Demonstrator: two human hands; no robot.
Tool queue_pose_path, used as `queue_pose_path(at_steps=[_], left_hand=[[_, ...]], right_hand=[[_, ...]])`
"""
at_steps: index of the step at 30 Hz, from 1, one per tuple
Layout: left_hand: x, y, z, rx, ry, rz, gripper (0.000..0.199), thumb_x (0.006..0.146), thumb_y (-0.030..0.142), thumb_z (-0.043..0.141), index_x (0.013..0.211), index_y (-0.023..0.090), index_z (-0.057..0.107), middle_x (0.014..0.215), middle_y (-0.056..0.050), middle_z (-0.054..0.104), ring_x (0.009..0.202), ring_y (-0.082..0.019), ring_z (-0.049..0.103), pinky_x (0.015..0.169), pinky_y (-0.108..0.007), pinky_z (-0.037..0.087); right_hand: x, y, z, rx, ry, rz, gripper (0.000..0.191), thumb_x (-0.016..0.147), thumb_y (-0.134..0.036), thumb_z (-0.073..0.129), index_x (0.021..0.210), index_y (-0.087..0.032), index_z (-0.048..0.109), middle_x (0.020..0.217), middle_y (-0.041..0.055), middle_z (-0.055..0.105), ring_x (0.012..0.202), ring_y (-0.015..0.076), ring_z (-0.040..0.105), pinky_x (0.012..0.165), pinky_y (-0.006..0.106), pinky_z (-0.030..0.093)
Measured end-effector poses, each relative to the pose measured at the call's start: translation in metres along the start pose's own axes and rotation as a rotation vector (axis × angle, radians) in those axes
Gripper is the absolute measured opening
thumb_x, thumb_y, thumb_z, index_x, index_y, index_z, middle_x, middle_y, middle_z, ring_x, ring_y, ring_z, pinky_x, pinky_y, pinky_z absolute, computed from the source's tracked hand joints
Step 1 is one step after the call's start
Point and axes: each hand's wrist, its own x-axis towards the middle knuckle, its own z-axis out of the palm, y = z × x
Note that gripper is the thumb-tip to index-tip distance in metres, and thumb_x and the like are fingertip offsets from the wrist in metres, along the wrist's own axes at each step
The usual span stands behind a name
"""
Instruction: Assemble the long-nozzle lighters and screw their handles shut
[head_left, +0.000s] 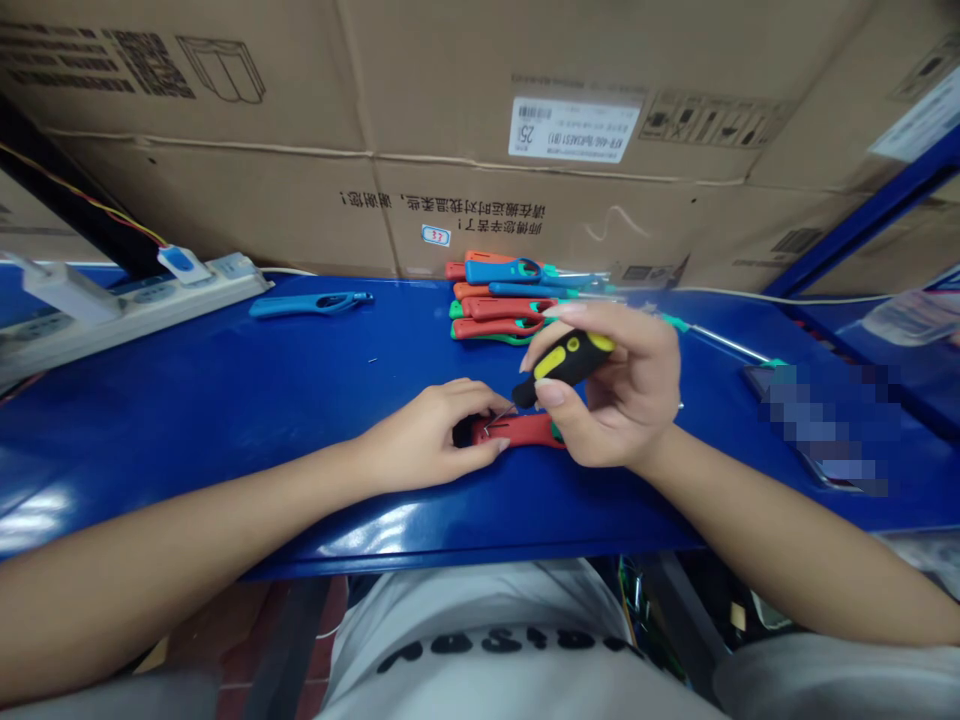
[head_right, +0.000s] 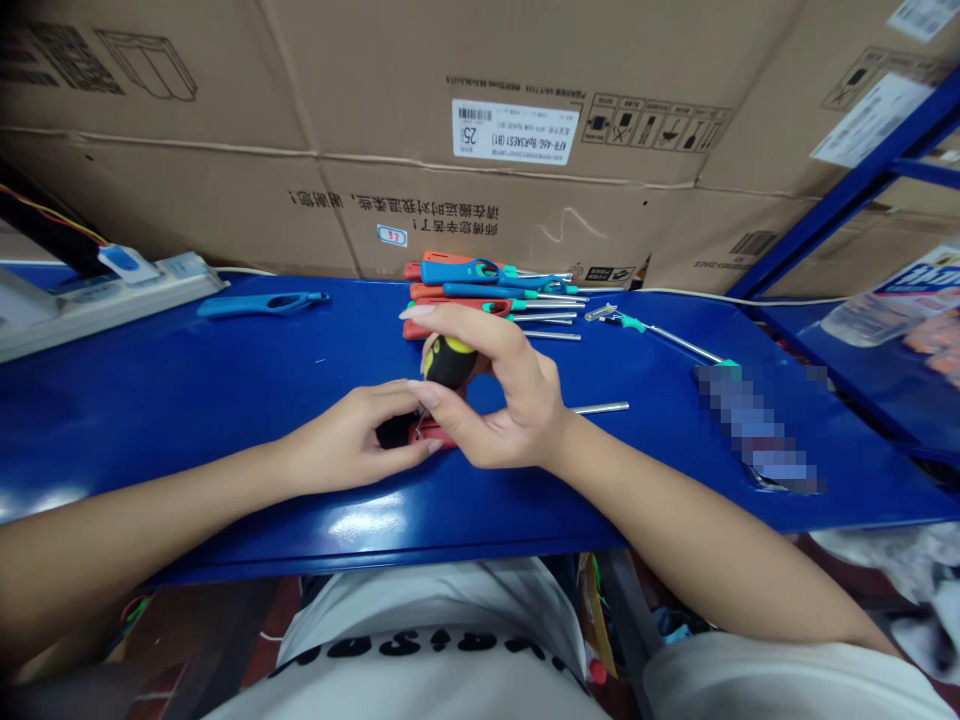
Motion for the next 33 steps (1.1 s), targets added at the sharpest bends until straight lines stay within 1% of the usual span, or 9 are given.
queue_pose_path(at_steps=[4,7,12,17,23,25,27,31,33], left_hand=[[0.001,0.001,-0.002,-0.001,0.039,0.005,0.014,0.095,0.029,0.062,0.104,0.021,0.069,0.104,-0.005,0.072,0.093,-0.02,0.066,0.086,-0.032,0.051],[0.001,0.001,-0.003,0.015,0.047,0.018,0.012,0.094,0.027,0.063,0.102,0.02,0.069,0.103,-0.006,0.072,0.094,-0.02,0.067,0.086,-0.032,0.051],[0.0,0.002,-0.003,0.02,0.022,0.057,0.019,0.089,0.025,0.066,0.107,0.02,0.069,0.104,-0.006,0.071,0.096,-0.022,0.066,0.089,-0.035,0.051],[0.001,0.002,-0.003,0.04,-0.018,0.069,0.019,0.087,0.025,0.067,0.105,0.02,0.067,0.108,-0.006,0.07,0.098,-0.023,0.065,0.092,-0.036,0.05],[0.0,0.002,-0.002,0.046,-0.032,0.075,0.021,0.085,0.021,0.07,0.106,0.019,0.066,0.105,-0.005,0.07,0.098,-0.022,0.065,0.091,-0.034,0.05],[0.0,0.002,-0.002,0.046,-0.039,0.062,0.022,0.085,0.02,0.069,0.106,0.019,0.067,0.103,-0.005,0.07,0.096,-0.022,0.065,0.089,-0.034,0.05],[0.0,0.002,-0.002,0.051,-0.047,0.035,0.02,0.085,0.02,0.069,0.105,0.019,0.067,0.101,-0.005,0.07,0.094,-0.022,0.065,0.087,-0.034,0.05],[0.0,0.002,-0.001,0.052,-0.046,0.013,0.018,0.085,0.022,0.068,0.103,0.018,0.068,0.101,-0.007,0.07,0.092,-0.023,0.065,0.083,-0.035,0.05],[0.0,0.003,-0.001,0.062,-0.035,0.008,0.013,0.084,0.022,0.07,0.096,0.018,0.068,0.094,-0.006,0.069,0.087,-0.023,0.065,0.079,-0.034,0.05]], right_hand=[[0.0,-0.003,0.0,-0.01,0.068,0.072,0.042,0.093,-0.029,0.065,0.133,-0.038,0.053,0.121,0.0039,0.068,0.087,0.0224,0.072,0.072,0.041,0.064],[-0.001,-0.004,0.0,-0.024,0.081,0.123,0.04,0.094,-0.033,0.065,0.131,-0.039,0.053,0.124,0.003,0.066,0.087,0.0219,0.072,0.067,0.038,0.063],[-0.002,-0.004,0.001,-0.065,0.044,0.185,0.039,0.095,-0.037,0.063,0.131,-0.039,0.051,0.128,0.0024,0.063,0.09,0.0216,0.073,0.064,0.035,0.062],[-0.005,0.001,0.003,-0.046,-0.015,0.14,0.042,0.094,-0.034,0.062,0.133,-0.038,0.049,0.128,0.0025,0.064,0.088,0.0205,0.071,0.068,0.037,0.063],[-0.007,0.006,0.004,0.029,-0.074,0.147,0.047,0.094,-0.029,0.064,0.137,-0.035,0.047,0.131,0.0051,0.063,0.091,0.0187,0.07,0.072,0.035,0.063],[-0.005,0.005,0.004,0.043,-0.115,0.161,0.048,0.094,-0.03,0.064,0.138,-0.035,0.046,0.134,0.0054,0.061,0.094,0.0195,0.07,0.073,0.036,0.063],[0.0,0.003,0.002,0.059,-0.186,0.201,0.05,0.095,-0.032,0.063,0.141,-0.034,0.044,0.138,0.0066,0.058,0.099,0.0206,0.069,0.074,0.036,0.064],[0.015,-0.005,-0.004,0.118,-0.353,0.302,0.053,0.095,-0.03,0.063,0.144,-0.032,0.041,0.144,0.008,0.054,0.105,0.0201,0.068,0.075,0.033,0.063],[0.021,-0.009,-0.007,0.09,-0.401,0.307,0.053,0.095,-0.027,0.064,0.143,-0.032,0.043,0.146,0.0077,0.053,0.106,0.0201,0.068,0.076,0.031,0.063]])
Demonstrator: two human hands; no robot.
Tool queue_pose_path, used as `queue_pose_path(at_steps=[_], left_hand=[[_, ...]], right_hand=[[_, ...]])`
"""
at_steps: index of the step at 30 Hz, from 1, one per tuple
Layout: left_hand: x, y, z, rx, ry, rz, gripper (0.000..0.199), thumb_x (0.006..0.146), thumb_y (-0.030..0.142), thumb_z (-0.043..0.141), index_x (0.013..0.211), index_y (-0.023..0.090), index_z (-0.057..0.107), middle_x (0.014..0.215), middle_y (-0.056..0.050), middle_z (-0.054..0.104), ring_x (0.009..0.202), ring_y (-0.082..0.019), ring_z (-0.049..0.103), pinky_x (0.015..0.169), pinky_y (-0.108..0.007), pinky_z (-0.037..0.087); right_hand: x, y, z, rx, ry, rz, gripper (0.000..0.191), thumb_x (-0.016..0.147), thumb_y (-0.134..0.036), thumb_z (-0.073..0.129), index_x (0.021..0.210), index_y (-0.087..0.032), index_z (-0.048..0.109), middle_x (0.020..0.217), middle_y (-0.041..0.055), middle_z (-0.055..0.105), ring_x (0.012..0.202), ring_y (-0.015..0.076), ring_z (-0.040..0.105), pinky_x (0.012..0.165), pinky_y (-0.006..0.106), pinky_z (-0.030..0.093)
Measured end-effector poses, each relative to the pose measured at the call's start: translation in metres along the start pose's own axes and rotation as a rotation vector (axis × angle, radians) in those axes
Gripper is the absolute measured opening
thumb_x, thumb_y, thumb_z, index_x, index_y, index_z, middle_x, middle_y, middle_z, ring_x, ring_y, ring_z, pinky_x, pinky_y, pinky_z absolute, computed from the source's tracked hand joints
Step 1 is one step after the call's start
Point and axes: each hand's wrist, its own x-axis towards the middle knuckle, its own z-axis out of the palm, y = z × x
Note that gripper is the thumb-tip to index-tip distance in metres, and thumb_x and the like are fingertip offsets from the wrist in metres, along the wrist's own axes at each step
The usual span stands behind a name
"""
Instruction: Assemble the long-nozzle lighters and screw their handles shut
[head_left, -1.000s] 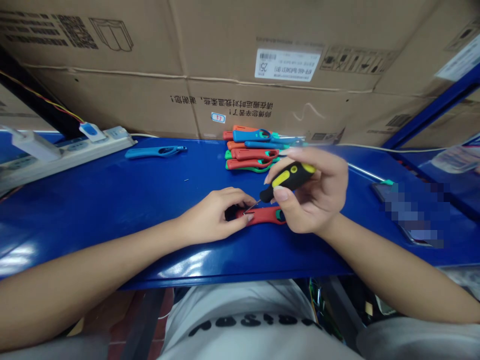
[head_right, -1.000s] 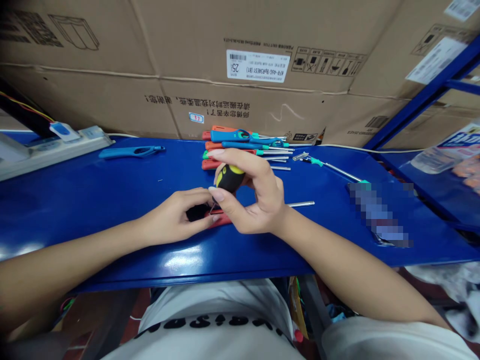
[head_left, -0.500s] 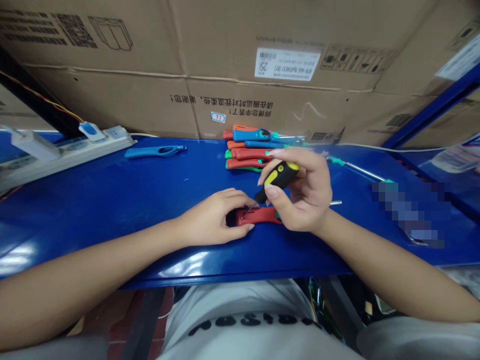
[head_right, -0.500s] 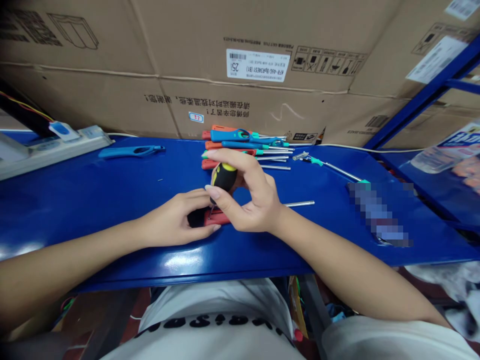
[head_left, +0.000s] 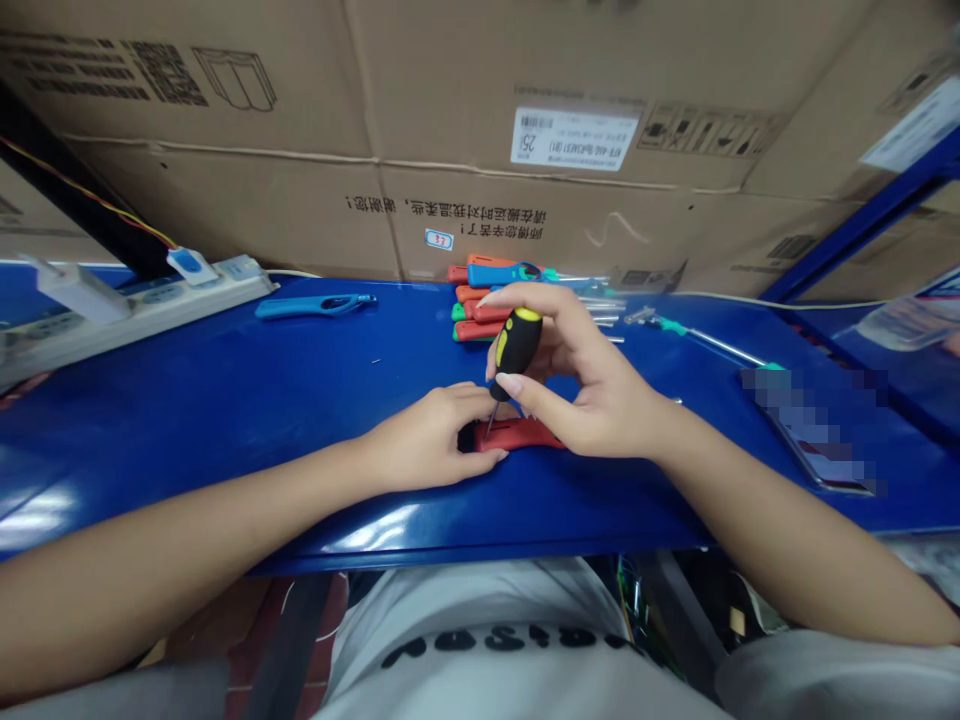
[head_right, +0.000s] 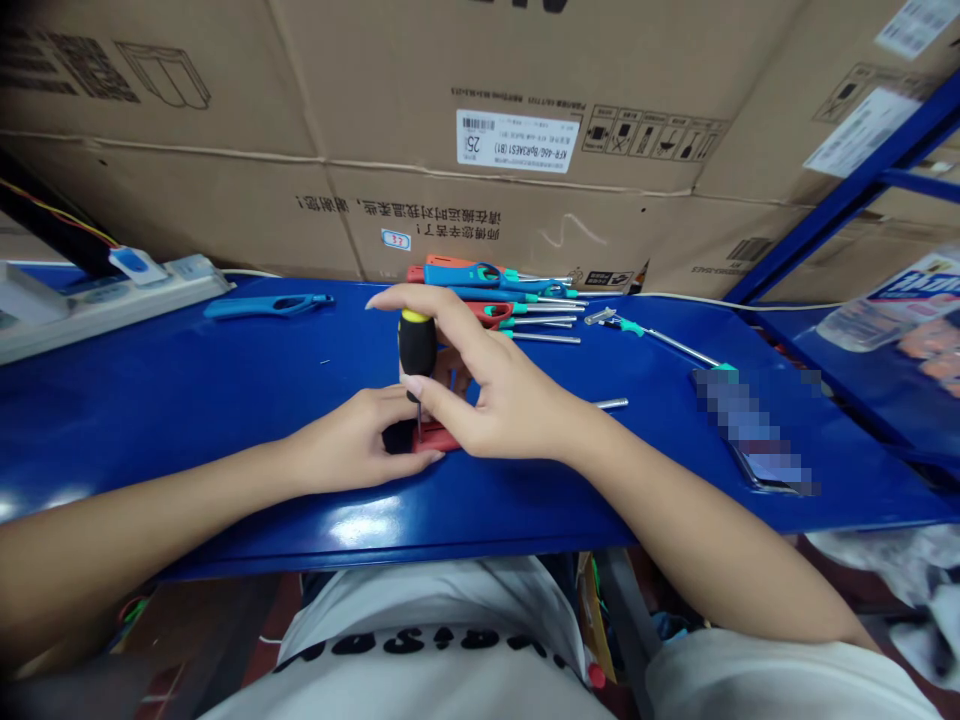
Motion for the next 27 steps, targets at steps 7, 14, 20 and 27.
queue_pose_path(at_steps=[7,14,20,27], left_hand=[[0.0,0.005,0.002,-0.008,0.012,-0.026,0.021,0.082,0.015,0.068,0.102,0.018,0.07,0.092,-0.003,0.071,0.086,-0.021,0.066,0.082,-0.033,0.052],[-0.001,0.005,0.003,-0.006,0.003,-0.015,0.031,0.082,0.013,0.067,0.112,0.019,0.07,0.104,-0.005,0.074,0.091,-0.023,0.069,0.081,-0.033,0.054],[-0.001,0.003,0.003,0.042,-0.005,-0.016,0.03,0.085,0.019,0.067,0.115,0.015,0.068,0.105,-0.009,0.073,0.098,-0.026,0.067,0.088,-0.039,0.054],[-0.001,0.003,0.002,0.048,-0.033,0.019,0.031,0.086,0.019,0.068,0.117,0.015,0.067,0.113,-0.01,0.071,0.106,-0.026,0.065,0.095,-0.04,0.051]], right_hand=[[0.011,-0.012,-0.002,-0.329,0.02,0.002,0.046,0.093,-0.034,0.068,0.136,-0.025,0.054,0.137,0.008,0.064,0.099,0.0215,0.07,0.083,0.035,0.059],[0.023,-0.017,0.002,-0.378,-0.057,-0.085,0.037,0.099,-0.034,0.058,0.133,-0.021,0.057,0.124,0.0086,0.071,0.101,0.0206,0.07,0.085,0.034,0.058],[0.021,-0.01,0.002,-0.373,0.056,-0.132,0.034,0.105,-0.034,0.046,0.132,-0.018,0.059,0.122,0.0098,0.072,0.091,0.017,0.071,0.083,0.033,0.058],[0.018,0.0,-0.007,-0.586,0.202,-0.263,0.031,0.094,-0.044,0.067,0.112,-0.019,0.069,0.1,0.0089,0.076,0.087,0.0212,0.071,0.078,0.035,0.058]])
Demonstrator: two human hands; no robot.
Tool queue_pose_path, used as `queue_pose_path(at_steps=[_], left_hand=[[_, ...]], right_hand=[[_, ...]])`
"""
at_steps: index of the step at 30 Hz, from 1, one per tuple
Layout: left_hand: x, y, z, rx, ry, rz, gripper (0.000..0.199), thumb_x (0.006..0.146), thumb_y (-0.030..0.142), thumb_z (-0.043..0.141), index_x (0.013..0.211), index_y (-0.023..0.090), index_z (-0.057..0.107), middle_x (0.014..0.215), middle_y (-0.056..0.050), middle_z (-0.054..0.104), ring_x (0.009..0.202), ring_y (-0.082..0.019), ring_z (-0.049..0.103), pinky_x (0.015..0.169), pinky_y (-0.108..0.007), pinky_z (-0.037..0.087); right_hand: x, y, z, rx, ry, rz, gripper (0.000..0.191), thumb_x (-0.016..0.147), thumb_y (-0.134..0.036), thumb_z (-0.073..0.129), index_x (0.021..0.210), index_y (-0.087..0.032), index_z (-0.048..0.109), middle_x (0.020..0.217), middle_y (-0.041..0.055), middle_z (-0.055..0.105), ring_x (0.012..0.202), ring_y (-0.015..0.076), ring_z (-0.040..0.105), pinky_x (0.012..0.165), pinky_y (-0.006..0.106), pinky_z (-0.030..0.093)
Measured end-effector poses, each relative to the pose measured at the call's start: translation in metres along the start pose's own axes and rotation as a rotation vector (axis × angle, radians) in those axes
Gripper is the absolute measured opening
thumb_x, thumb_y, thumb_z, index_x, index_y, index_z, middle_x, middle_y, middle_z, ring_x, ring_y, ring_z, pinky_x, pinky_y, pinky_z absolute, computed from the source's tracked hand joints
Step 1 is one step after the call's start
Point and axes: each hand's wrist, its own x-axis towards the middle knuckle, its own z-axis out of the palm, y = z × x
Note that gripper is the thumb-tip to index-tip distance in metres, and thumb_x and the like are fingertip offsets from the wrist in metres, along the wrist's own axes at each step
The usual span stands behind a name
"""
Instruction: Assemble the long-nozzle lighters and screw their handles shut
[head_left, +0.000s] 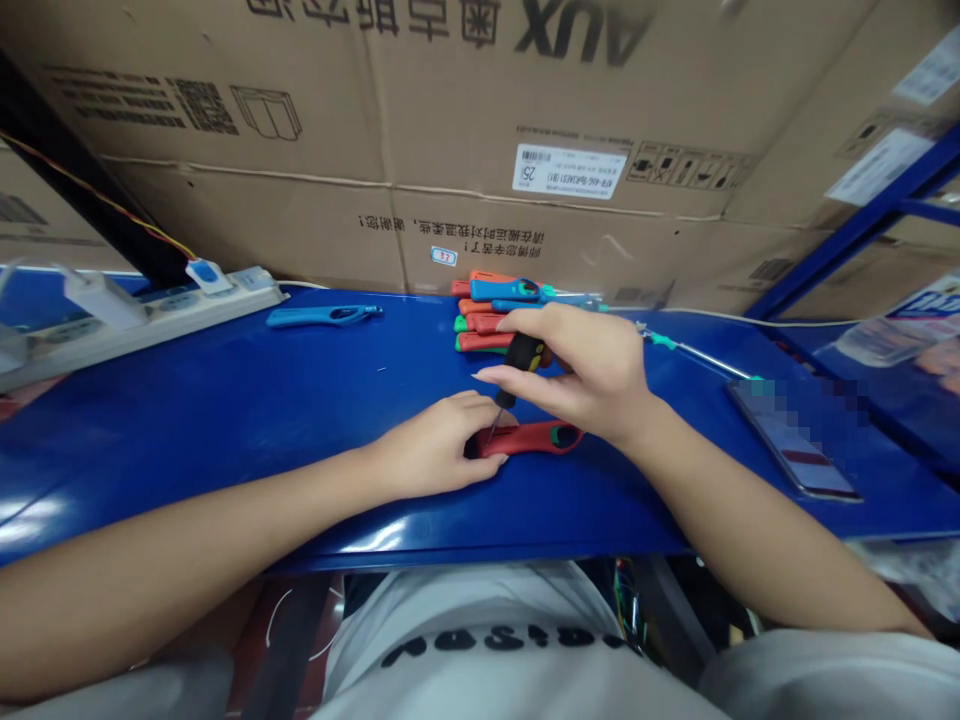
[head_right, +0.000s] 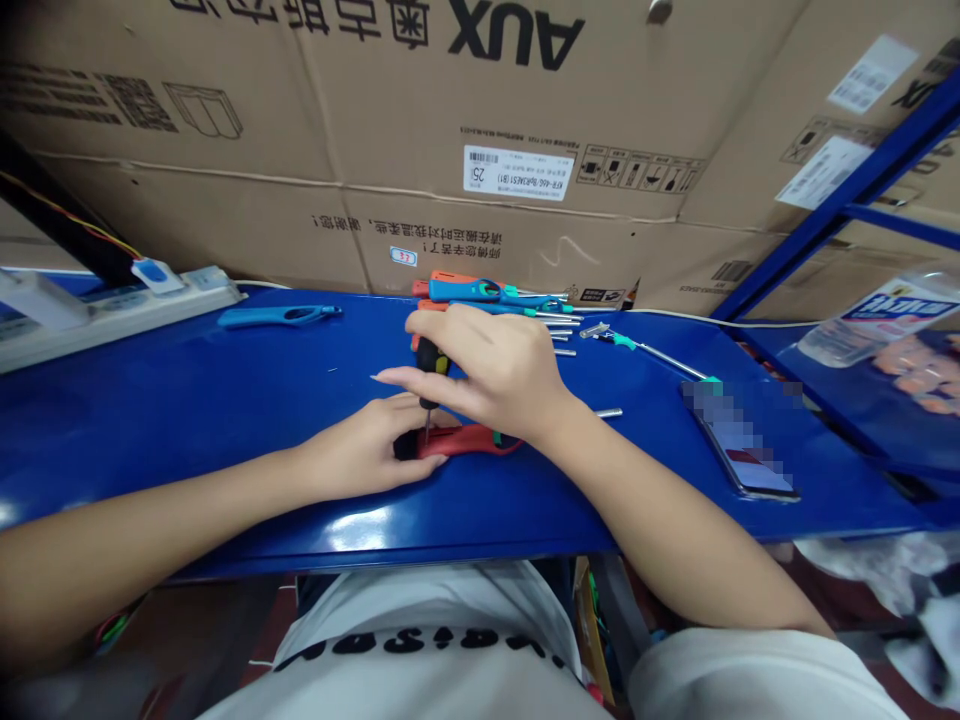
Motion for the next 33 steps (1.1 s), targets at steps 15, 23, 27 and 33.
queue_pose_path(at_steps=[15,23,27,33], left_hand=[[0.0,-0.0019,0.0007,-0.019,0.016,-0.002,0.033,0.086,0.019,0.069,0.119,0.017,0.066,0.112,-0.007,0.072,0.106,-0.024,0.064,0.097,-0.037,0.05],[0.0005,0.0003,-0.0016,-0.007,-0.001,0.002,0.034,0.087,0.019,0.068,0.122,0.018,0.066,0.111,-0.007,0.071,0.106,-0.025,0.065,0.097,-0.038,0.051],[0.0006,0.0006,-0.0026,-0.002,-0.006,-0.004,0.033,0.087,0.02,0.068,0.12,0.018,0.067,0.111,-0.008,0.071,0.104,-0.025,0.065,0.094,-0.038,0.052],[0.0011,-0.0001,-0.0024,-0.001,-0.002,0.008,0.029,0.088,0.022,0.068,0.116,0.016,0.067,0.104,-0.007,0.069,0.101,-0.024,0.064,0.093,-0.037,0.052]], right_hand=[[-0.0007,0.0013,0.0043,0.261,-0.145,0.149,0.039,0.108,-0.031,0.033,0.139,-0.022,0.054,0.128,0.009,0.069,0.085,0.015,0.07,0.075,0.032,0.059],[-0.0014,-0.0006,0.0011,0.255,-0.098,0.173,0.037,0.106,-0.038,0.042,0.132,-0.021,0.061,0.131,0.0111,0.067,0.08,0.0143,0.069,0.073,0.032,0.06],[-0.0016,0.0008,0.0003,0.369,-0.154,0.188,0.035,0.104,-0.039,0.048,0.133,-0.022,0.06,0.121,0.0077,0.071,0.077,0.0136,0.069,0.069,0.03,0.06],[-0.0051,0.0053,0.0073,0.225,-0.098,0.131,0.034,0.105,-0.04,0.043,0.13,-0.021,0.058,0.117,0.0102,0.071,0.099,0.0202,0.07,0.087,0.037,0.059]])
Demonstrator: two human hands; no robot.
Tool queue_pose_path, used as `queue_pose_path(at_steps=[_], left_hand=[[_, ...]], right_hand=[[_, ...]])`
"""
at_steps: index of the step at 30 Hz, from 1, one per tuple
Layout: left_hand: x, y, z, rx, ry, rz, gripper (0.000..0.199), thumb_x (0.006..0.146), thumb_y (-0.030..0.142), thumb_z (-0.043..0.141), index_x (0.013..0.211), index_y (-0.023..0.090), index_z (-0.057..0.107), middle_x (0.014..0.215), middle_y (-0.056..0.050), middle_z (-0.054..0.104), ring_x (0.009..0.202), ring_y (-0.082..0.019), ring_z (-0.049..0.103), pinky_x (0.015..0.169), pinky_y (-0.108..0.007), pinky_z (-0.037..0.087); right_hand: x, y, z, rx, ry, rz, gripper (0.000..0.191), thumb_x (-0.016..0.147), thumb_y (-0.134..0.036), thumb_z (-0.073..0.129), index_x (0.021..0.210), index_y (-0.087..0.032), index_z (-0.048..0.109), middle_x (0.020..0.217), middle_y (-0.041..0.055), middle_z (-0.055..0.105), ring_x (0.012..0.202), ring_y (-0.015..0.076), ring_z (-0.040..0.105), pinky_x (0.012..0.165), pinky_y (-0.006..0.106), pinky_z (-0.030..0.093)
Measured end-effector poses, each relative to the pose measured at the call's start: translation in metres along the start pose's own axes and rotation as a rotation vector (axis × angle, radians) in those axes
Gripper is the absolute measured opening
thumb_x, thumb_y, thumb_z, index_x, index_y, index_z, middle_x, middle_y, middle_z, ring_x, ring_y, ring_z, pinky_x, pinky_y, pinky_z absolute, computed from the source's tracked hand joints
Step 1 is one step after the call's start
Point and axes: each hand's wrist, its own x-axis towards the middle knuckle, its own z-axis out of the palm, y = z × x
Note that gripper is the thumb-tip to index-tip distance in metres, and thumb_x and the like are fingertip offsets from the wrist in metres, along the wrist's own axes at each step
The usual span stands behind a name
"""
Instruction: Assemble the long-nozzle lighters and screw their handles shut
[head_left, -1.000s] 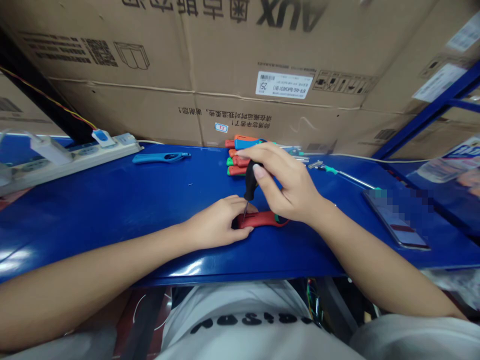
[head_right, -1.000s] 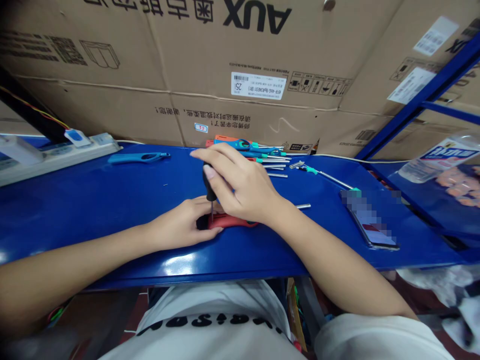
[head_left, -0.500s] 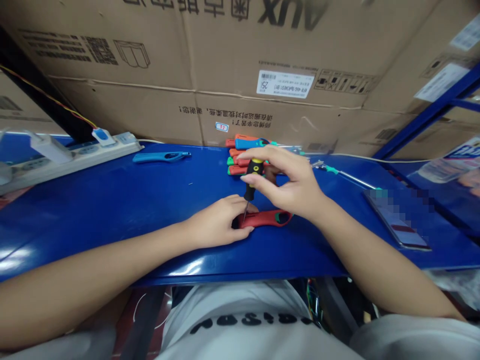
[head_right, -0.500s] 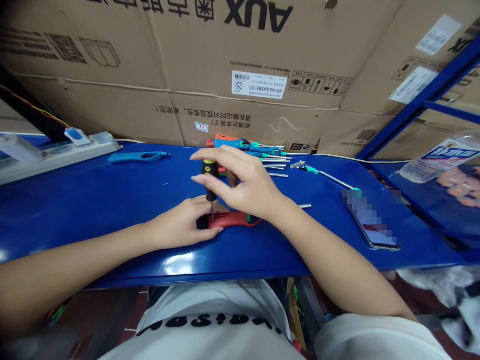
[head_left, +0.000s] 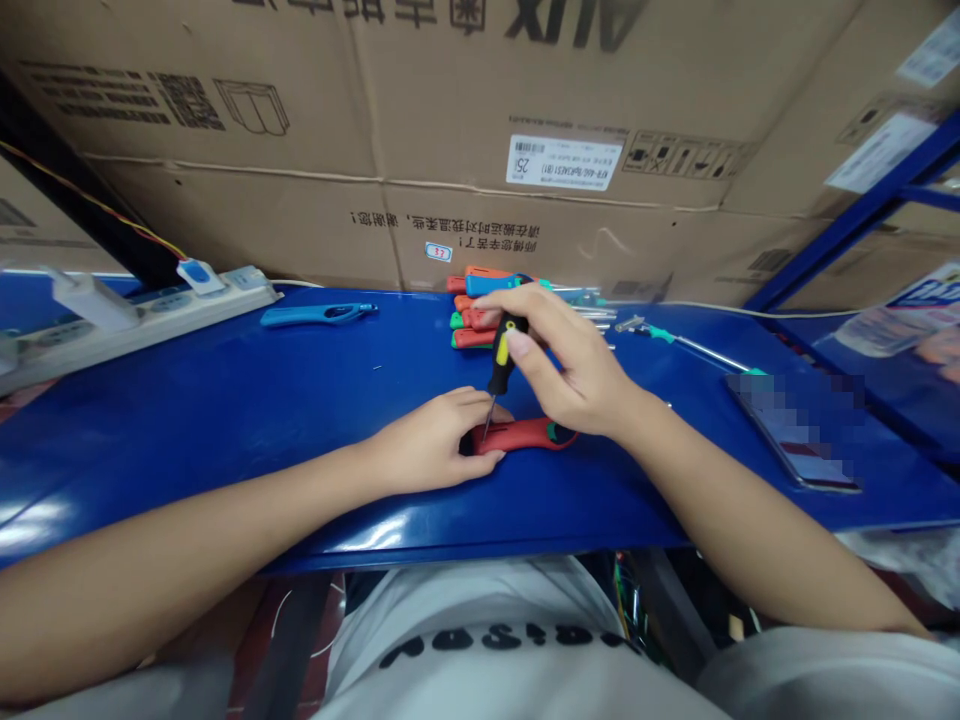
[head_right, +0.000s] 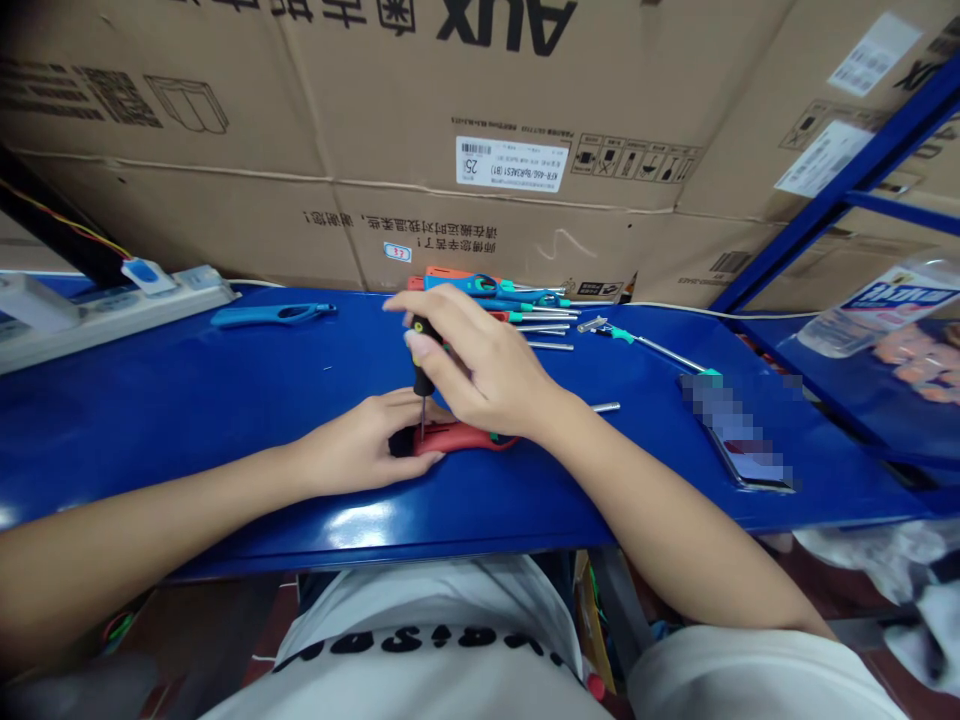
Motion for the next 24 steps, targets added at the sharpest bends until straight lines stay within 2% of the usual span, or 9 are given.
queue_pose_path(at_steps=[3,6,8,10,13,16,18,21,24], left_hand=[[0.0,0.0,0.0,-0.023,0.005,-0.001,0.03,0.088,0.021,0.068,0.117,0.016,0.067,0.108,-0.008,0.07,0.104,-0.024,0.064,0.096,-0.036,0.051],[0.0,0.0,0.0,-0.01,-0.016,-0.001,0.035,0.088,0.02,0.067,0.123,0.017,0.065,0.111,-0.008,0.07,0.107,-0.025,0.064,0.098,-0.038,0.051],[0.0,0.0,0.0,0.009,-0.021,-0.009,0.036,0.088,0.021,0.067,0.124,0.017,0.065,0.11,-0.008,0.07,0.106,-0.026,0.065,0.097,-0.039,0.051],[-0.001,0.0,0.0,0.015,-0.016,-0.012,0.036,0.089,0.023,0.067,0.124,0.018,0.065,0.11,-0.009,0.07,0.105,-0.026,0.065,0.095,-0.04,0.052],[-0.001,-0.002,0.001,0.004,-0.009,-0.002,0.033,0.088,0.022,0.067,0.121,0.018,0.067,0.112,-0.009,0.069,0.106,-0.026,0.065,0.096,-0.039,0.052],[-0.001,-0.002,0.002,0.002,-0.023,-0.01,0.036,0.089,0.022,0.066,0.125,0.017,0.066,0.12,-0.011,0.069,0.11,-0.027,0.065,0.097,-0.04,0.052],[-0.001,-0.001,0.001,0.009,-0.028,-0.022,0.039,0.089,0.023,0.066,0.127,0.016,0.064,0.123,-0.012,0.068,0.112,-0.028,0.064,0.098,-0.041,0.052],[-0.001,-0.001,0.0,0.013,-0.024,-0.027,0.037,0.088,0.022,0.067,0.124,0.018,0.066,0.119,-0.01,0.069,0.11,-0.027,0.065,0.097,-0.041,0.052],[-0.001,-0.002,0.001,0.007,-0.02,-0.015,0.031,0.088,0.023,0.067,0.119,0.019,0.068,0.115,-0.009,0.07,0.108,-0.027,0.066,0.096,-0.04,0.053]], right_hand=[[-0.001,0.0,0.004,0.144,-0.058,0.049,0.039,0.108,-0.034,0.034,0.143,-0.022,0.046,0.126,0.0099,0.068,0.094,0.0158,0.071,0.082,0.033,0.06],[-0.003,-0.001,0.005,0.035,0.08,-0.006,0.033,0.098,-0.042,0.06,0.123,-0.02,0.062,0.116,0.0087,0.073,0.097,0.0194,0.071,0.085,0.034,0.059],[-0.002,-0.003,0.003,-0.037,0.146,-0.066,0.03,0.095,-0.042,0.065,0.115,-0.02,0.066,0.11,0.0084,0.075,0.101,0.0214,0.071,0.091,0.035,0.058],[-0.001,-0.006,0.002,0.016,0.11,-0.065,0.031,0.103,-0.038,0.051,0.124,-0.02,0.064,0.118,0.0087,0.074,0.099,0.0189,0.071,0.09,0.034,0.058],[0.001,-0.011,0.0,0.171,-0.007,0.011,0.038,0.108,-0.031,0.034,0.135,-0.021,0.059,0.122,0.0068,0.073,0.084,0.0132,0.071,0.077,0.03,0.06],[0.001,-0.012,-0.002,0.071,0.067,-0.006,0.027,0.099,-0.042,0.059,0.113,-0.022,0.071,0.097,0.0045,0.077,0.079,0.0164,0.07,0.076,0.032,0.06],[0.001,-0.013,-0.003,-0.037,0.15,-0.055,0.025,0.094,-0.044,0.066,0.103,-0.022,0.073,0.094,0.0064,0.077,0.088,0.0207,0.071,0.084,0.037,0.06],[0.001,-0.016,-0.003,0.008,0.076,-0.051,0.034,0.105,-0.037,0.043,0.123,-0.022,0.067,0.116,0.0087,0.074,0.103,0.0209,0.071,0.09,0.039,0.059],[0.001,-0.016,-0.003,0.103,-0.027,-0.006,0.036,0.108,-0.033,0.036,0.13,-0.023,0.062,0.116,0.0068,0.073,0.096,0.0172,0.071,0.083,0.034,0.06]])
